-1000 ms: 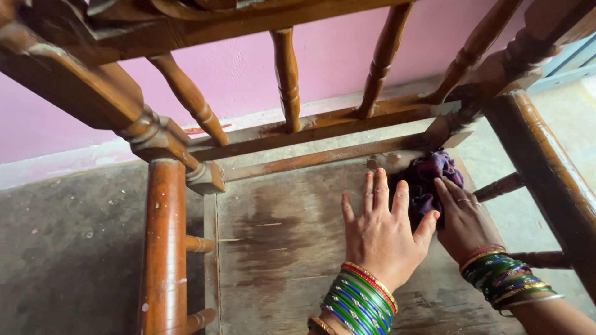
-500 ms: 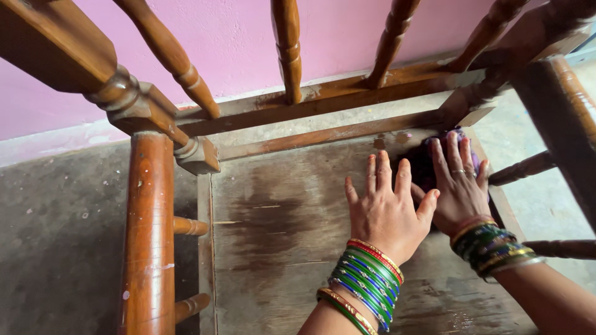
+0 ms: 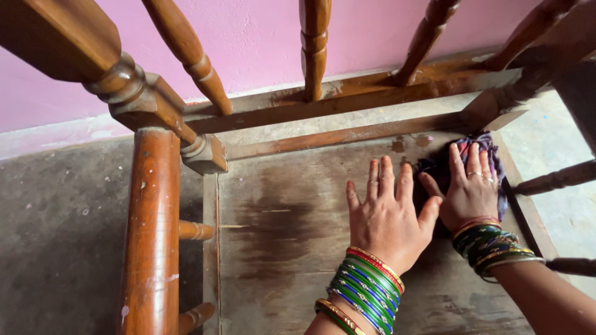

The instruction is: The person wipes a wooden chair with a purple cloth. They clean the seat, backrest, and legs of the chair, moving around it to reach different areas.

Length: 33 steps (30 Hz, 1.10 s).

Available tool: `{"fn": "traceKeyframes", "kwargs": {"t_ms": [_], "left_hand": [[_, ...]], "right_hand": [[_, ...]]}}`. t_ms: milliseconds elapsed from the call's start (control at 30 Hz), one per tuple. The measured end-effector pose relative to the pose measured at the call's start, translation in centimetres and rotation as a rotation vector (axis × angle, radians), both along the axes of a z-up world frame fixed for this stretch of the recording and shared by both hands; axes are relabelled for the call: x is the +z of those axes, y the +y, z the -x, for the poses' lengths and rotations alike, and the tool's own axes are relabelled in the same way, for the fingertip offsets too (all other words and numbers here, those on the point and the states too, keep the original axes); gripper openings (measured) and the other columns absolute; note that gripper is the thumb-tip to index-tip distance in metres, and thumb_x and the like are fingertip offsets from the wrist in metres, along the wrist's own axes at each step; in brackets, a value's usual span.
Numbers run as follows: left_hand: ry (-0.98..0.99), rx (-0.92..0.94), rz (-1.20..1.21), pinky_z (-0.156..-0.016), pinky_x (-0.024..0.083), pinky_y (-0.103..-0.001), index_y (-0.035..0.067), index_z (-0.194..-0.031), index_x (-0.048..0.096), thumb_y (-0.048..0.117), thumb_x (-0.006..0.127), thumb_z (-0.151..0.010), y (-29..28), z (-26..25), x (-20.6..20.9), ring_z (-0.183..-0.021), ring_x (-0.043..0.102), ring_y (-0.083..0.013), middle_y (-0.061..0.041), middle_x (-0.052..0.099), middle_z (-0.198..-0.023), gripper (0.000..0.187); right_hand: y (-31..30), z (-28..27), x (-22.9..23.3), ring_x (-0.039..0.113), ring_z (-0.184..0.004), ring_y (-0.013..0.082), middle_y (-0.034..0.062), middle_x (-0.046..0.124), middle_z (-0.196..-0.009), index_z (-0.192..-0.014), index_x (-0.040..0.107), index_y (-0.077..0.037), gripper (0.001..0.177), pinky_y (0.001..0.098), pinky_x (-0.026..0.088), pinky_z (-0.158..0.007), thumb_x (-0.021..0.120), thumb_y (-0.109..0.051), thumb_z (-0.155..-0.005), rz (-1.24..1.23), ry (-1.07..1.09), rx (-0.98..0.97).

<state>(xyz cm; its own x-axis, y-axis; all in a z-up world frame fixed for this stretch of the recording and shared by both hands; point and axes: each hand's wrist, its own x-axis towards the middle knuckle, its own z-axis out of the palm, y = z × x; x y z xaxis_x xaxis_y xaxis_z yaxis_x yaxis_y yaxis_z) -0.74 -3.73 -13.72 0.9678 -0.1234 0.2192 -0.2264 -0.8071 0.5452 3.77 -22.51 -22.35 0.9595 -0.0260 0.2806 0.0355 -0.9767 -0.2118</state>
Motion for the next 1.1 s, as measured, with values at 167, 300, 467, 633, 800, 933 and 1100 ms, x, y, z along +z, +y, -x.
{"fn": "traceKeyframes", "kwargs": {"t_ms": [167,300,467,633,800,933,1100], "left_hand": [[-0.011,0.009,-0.033,-0.116,0.022,-0.066,0.007,-0.146,0.052,0.054,0.048,-0.1,0.4,-0.7,-1.0,-0.15,0.036,-0.0354,-0.022,0.043,-0.158,0.066],[-0.004,0.007,-0.044,-0.115,0.022,-0.067,0.006,-0.146,0.052,0.054,0.048,-0.099,0.9,-0.6,-1.0,-0.149,0.036,-0.0353,-0.022,0.043,-0.158,0.067],[-0.026,0.034,-0.049,-0.114,0.024,-0.068,0.006,-0.146,0.052,0.053,0.048,-0.1,1.5,-0.6,-0.9,-0.148,0.038,-0.0351,-0.021,0.044,-0.157,0.066],[-0.058,0.061,-0.06,-0.114,0.024,-0.068,0.006,-0.147,0.052,0.053,0.047,-0.1,2.6,-0.8,-0.5,-0.148,0.039,-0.0352,-0.021,0.045,-0.157,0.067],[-0.062,0.067,-0.057,-0.114,0.024,-0.068,0.004,-0.146,0.052,0.054,0.047,-0.1,3.4,-1.0,0.0,-0.148,0.038,-0.0355,-0.022,0.044,-0.157,0.067],[-0.05,0.069,-0.046,-0.114,0.023,-0.069,0.003,-0.146,0.052,0.054,0.047,-0.099,4.1,-1.0,0.1,-0.149,0.037,-0.0361,-0.023,0.044,-0.157,0.069],[-0.027,0.073,-0.018,-0.114,0.021,-0.069,0.003,-0.146,0.052,0.055,0.047,-0.1,4.4,-1.8,0.3,-0.149,0.034,-0.0372,-0.024,0.042,-0.158,0.069]], "right_hand": [[0.3,-0.5,-1.1,0.03,-0.149,0.0504,0.0338,0.034,-0.16,-0.156,0.04,0.004,0.09,0.0526,0.024,-0.121,0.059,-0.059,-0.094,0.022,0.006,0.0],[1.6,-0.6,-2.1,0.032,-0.152,0.0483,0.0318,0.036,-0.16,-0.156,0.039,0.004,0.088,0.0512,0.024,-0.126,0.058,-0.058,-0.096,0.008,-0.027,0.061],[3.8,-1.4,-4.7,0.033,-0.152,0.0424,0.025,0.037,-0.163,-0.159,0.039,-0.002,0.08,0.0538,0.025,-0.123,0.054,-0.049,-0.096,0.036,-0.046,0.091],[6.1,-1.5,-5.6,0.026,-0.158,0.0349,0.0118,0.032,-0.17,-0.161,0.039,-0.013,0.071,0.0523,0.023,-0.125,0.051,-0.042,-0.097,0.153,-0.012,0.228],[7.1,-0.8,-0.3,0.013,-0.154,0.0313,0.0016,0.019,-0.166,-0.159,0.034,-0.026,0.084,0.0665,0.012,-0.113,0.058,-0.049,-0.082,0.332,0.234,0.122],[7.3,-0.7,1.1,0.011,-0.152,0.0411,0.0085,0.019,-0.165,-0.156,0.037,-0.023,0.085,0.0637,0.013,-0.113,0.06,-0.046,-0.078,0.134,0.172,0.207],[6.5,-0.6,-0.9,0.025,-0.152,0.0367,0.0128,0.032,-0.164,-0.153,0.043,-0.018,0.071,0.0533,0.021,-0.122,0.056,-0.036,-0.086,0.038,0.013,0.34]]}}
